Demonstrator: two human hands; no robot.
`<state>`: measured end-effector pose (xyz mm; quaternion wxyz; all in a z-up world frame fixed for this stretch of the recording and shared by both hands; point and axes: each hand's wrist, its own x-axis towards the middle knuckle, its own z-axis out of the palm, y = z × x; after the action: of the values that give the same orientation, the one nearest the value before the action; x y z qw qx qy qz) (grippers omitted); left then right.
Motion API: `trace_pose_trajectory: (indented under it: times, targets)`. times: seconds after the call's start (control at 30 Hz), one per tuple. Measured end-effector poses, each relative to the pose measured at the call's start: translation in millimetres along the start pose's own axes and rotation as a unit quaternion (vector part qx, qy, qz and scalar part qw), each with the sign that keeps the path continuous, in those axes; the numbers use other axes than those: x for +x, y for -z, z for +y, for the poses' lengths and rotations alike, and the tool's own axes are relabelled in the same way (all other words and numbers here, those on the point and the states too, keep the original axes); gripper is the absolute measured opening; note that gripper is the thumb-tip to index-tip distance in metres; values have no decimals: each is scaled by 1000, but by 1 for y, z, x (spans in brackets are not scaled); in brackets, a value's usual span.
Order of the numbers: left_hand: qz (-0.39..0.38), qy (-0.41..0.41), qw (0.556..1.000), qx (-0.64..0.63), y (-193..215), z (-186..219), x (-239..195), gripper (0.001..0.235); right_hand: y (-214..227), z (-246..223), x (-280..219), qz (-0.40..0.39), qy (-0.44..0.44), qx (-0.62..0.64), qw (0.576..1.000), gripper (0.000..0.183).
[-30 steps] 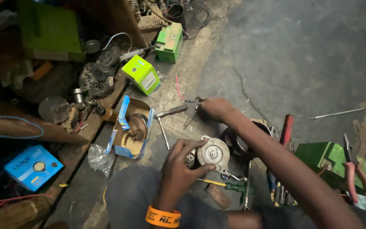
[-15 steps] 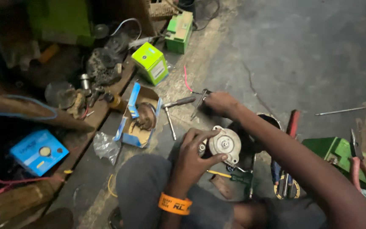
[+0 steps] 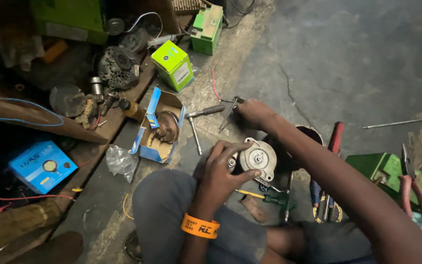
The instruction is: The person disassembles a small electric motor, removes the rotor and internal components, and then reassembles the motor by hand. The person handles the motor housing, rotor, and screws while sitting on the floor in a workshop.
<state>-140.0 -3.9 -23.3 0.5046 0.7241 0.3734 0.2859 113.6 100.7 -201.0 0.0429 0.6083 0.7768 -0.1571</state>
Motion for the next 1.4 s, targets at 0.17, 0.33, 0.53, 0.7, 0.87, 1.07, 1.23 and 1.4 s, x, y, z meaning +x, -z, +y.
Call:
trace_pose_trajectory:
  times: [0.17,0.33,0.53,0.7,0.87,1.07,1.23,1.4]
  targets:
    - [-5,6,1000,14,0,2,1,63,1,0,2,-4,-12,-9,1000,16]
    - [-3,2,1000,12,0,4,1,62,1,0,2,8,-16,-16,1000,17]
    - [-6,5,1000,5,0,8,2,61,-3,6,4,-33,-35,5,999,14]
    - [-7,9,1000,10,1,8,3,62,7,-1,6,-32,-30,17,999,15]
    - [-2,-5,1000,-6,-1,-5,3,61,18,-8,-3,-86,-56,21,994,20]
    - [6,-14,1000,8,-2,-12,4,63,6,1,9,-82,-50,43,994,15]
    - [7,-12,1000,2,-3,-14,6,63,-9,20,18,-104,-6,23,994,15]
    - [2,4,1000,9,-5,-10,9,63,4,33,15,-45,-56,108,992,22]
